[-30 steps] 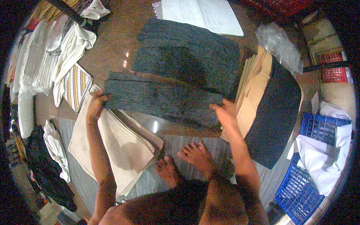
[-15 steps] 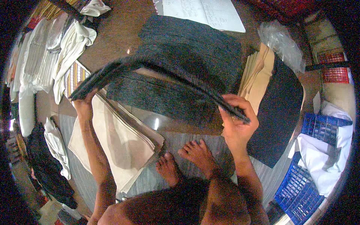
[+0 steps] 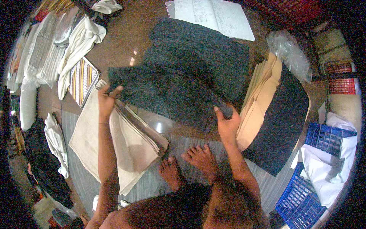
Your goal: The person folds light-colored fabric pieces into neat stacks on the floor, then folds dark gray fabric pieces and places them on top of the light-colored stack. The person works by hand without tools.
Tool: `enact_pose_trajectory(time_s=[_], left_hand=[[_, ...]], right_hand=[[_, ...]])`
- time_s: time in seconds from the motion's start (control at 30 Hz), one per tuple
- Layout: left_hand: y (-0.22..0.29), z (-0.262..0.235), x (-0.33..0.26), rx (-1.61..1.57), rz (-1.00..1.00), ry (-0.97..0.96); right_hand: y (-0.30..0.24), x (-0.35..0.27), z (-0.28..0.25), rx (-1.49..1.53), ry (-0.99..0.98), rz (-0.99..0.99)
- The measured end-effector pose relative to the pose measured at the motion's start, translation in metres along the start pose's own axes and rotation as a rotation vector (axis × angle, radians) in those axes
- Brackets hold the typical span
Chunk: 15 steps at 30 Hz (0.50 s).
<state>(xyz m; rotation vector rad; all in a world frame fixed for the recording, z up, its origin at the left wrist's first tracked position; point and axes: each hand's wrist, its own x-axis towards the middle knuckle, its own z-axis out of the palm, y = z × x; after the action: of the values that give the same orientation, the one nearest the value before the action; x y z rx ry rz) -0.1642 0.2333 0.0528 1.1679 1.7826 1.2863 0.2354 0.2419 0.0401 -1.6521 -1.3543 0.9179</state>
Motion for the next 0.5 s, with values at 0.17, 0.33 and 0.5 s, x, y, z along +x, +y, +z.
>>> enact_pose_trajectory(time_s=[0.17, 0.33, 0.5], left_hand=[[0.064, -0.057, -0.046, -0.031, -0.195, 0.157], [0.069, -0.118, -0.148, 0.015, -0.245, 0.427], [0.041, -0.188, -0.273, 0.036, -0.404, 0.663]], right_hand=[[-0.048, 0.014, -0.022, 0.356, -0.154, 0.144], [-0.085, 0.004, -0.002, 0.264, -0.472, 0.096], [-0.120, -0.028, 0.065, 0.072, -0.828, -0.122]])
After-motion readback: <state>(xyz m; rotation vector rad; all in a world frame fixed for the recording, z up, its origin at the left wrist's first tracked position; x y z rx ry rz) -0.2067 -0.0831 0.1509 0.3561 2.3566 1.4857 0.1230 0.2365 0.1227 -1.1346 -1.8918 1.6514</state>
